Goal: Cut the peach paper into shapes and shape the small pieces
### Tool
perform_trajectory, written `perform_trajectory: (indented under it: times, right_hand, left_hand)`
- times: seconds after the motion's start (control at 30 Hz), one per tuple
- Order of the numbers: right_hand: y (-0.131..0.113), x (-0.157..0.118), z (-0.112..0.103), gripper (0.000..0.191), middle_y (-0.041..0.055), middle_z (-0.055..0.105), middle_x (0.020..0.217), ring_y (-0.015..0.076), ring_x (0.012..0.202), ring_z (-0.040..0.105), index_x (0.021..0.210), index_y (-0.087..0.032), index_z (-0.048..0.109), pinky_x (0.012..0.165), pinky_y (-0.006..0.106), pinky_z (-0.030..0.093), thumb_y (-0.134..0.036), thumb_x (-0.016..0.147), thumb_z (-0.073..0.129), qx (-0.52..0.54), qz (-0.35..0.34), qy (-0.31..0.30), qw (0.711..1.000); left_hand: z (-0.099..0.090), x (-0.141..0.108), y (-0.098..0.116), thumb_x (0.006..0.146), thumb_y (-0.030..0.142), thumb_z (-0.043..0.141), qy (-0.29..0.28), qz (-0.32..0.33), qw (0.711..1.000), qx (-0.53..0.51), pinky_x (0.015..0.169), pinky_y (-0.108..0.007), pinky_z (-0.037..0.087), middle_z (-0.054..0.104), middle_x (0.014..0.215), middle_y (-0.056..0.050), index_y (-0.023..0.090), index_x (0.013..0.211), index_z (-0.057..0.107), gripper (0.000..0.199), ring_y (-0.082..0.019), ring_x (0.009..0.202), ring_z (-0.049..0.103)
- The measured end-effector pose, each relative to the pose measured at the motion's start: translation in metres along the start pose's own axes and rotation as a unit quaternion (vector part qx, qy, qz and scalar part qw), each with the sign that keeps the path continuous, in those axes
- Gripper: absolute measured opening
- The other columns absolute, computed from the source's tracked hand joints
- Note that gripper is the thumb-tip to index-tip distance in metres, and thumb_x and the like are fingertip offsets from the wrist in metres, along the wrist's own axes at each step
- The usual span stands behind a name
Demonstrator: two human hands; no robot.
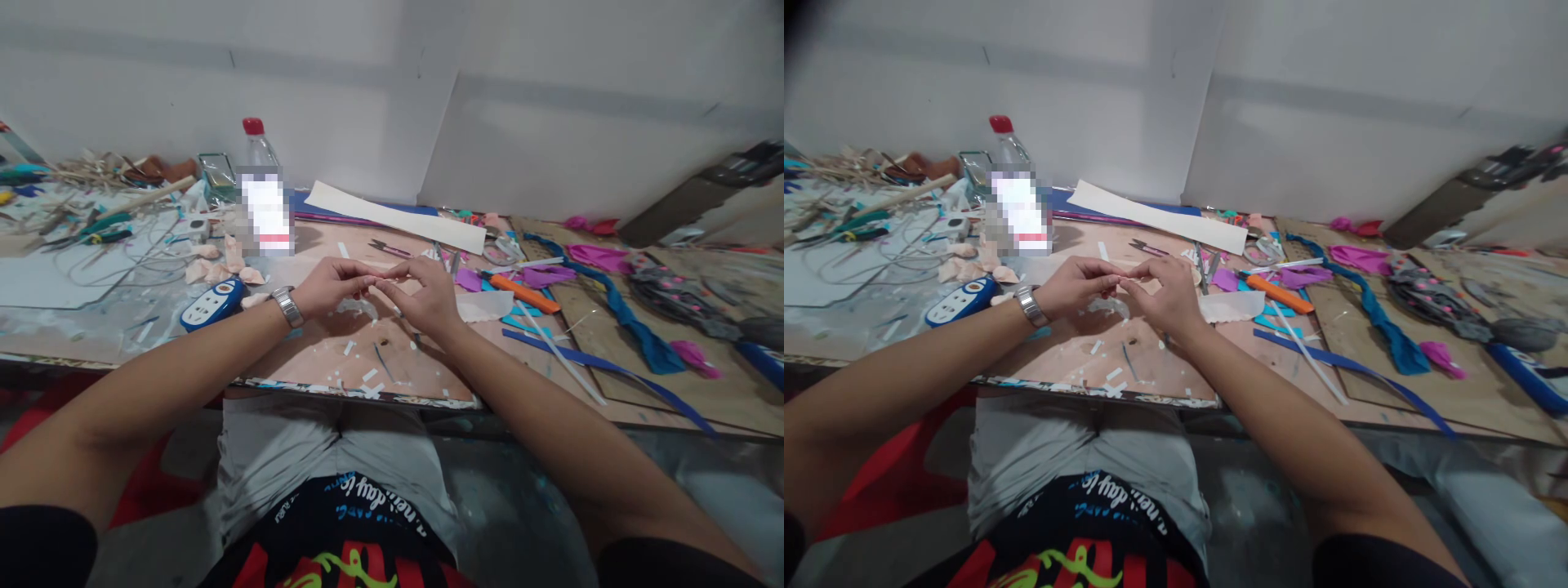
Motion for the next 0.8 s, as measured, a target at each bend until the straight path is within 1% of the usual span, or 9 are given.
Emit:
perform_trajectory:
  times: [0.13,0.3,0.4,0.53,0.67,0.8]
  right_hand:
    - [-0.002,-0.0001,-0.0015,0.019,0.0021,0.077,0.082,0.0226,0.087,0.069,0.085,-0.024,0.076,0.09,0.042,0.047,-0.043,0.087,0.079,0.001,-0.005,0.011,1.0]
    - [0.0024,-0.0014,0.001,0.025,0.0027,0.076,0.079,0.0238,0.086,0.068,0.08,-0.023,0.074,0.089,0.043,0.047,-0.047,0.085,0.079,-0.006,0.007,0.009,1.0]
    - [0.0025,-0.0019,0.0018,0.025,0.0024,0.075,0.081,0.0234,0.085,0.068,0.082,-0.023,0.074,0.09,0.043,0.047,-0.047,0.086,0.078,-0.001,0.005,0.007,1.0]
    - [-0.0016,-0.0014,0.0041,0.017,0.0023,0.078,0.09,0.0223,0.09,0.069,0.09,-0.025,0.076,0.094,0.043,0.047,-0.043,0.09,0.074,0.021,-0.013,-0.019,1.0]
    - [-0.0046,-0.0009,0.0023,0.014,0.0033,0.078,0.089,0.0225,0.092,0.069,0.089,-0.026,0.078,0.095,0.043,0.048,-0.039,0.091,0.074,0.027,-0.042,-0.006,0.999]
    - [-0.0023,-0.0009,0.0034,0.013,0.0032,0.078,0.089,0.0229,0.092,0.07,0.09,-0.026,0.078,0.095,0.044,0.049,-0.038,0.091,0.073,0.027,-0.042,-0.007,0.999]
  left_hand:
    - [0.0006,0.0006,-0.0033,0.079,0.058,0.081,-0.006,-0.014,1.0,-0.012,0.063,-0.024,0.052,0.072,0.072,-0.005,0.013,0.107,0.081,0.053,-0.011,0.063,0.061]
    - [0.0036,0.0001,-0.002,0.076,0.061,0.082,-0.009,-0.02,1.0,-0.021,0.064,-0.025,0.054,0.072,0.07,-0.005,0.012,0.106,0.081,0.058,-0.012,0.063,0.062]
    - [0.0035,-0.0002,-0.0019,0.076,0.059,0.082,-0.006,-0.022,1.0,-0.012,0.063,-0.025,0.053,0.072,0.071,-0.005,0.012,0.103,0.081,0.055,-0.012,0.063,0.062]
    - [0.0027,-0.0004,-0.0056,0.078,0.057,0.082,-0.014,-0.022,1.0,-0.001,0.063,-0.024,0.051,0.073,0.073,-0.005,0.013,0.101,0.081,0.05,-0.011,0.064,0.061]
    - [0.0026,0.0001,-0.008,0.08,0.055,0.081,-0.02,-0.019,1.0,0.013,0.063,-0.023,0.049,0.072,0.073,-0.005,0.013,0.102,0.081,0.047,-0.011,0.064,0.06]
    - [0.0039,0.0004,-0.0068,0.081,0.055,0.08,-0.014,-0.027,0.999,0.007,0.061,-0.023,0.049,0.074,0.076,-0.005,0.013,0.102,0.08,0.047,-0.01,0.063,0.06]
Point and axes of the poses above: each hand's wrist, its own x-axis towards the middle knuckle, its own z-axis out of the palm, y = z × x, the point moved 7 cm from there along x, towards the middle knuckle
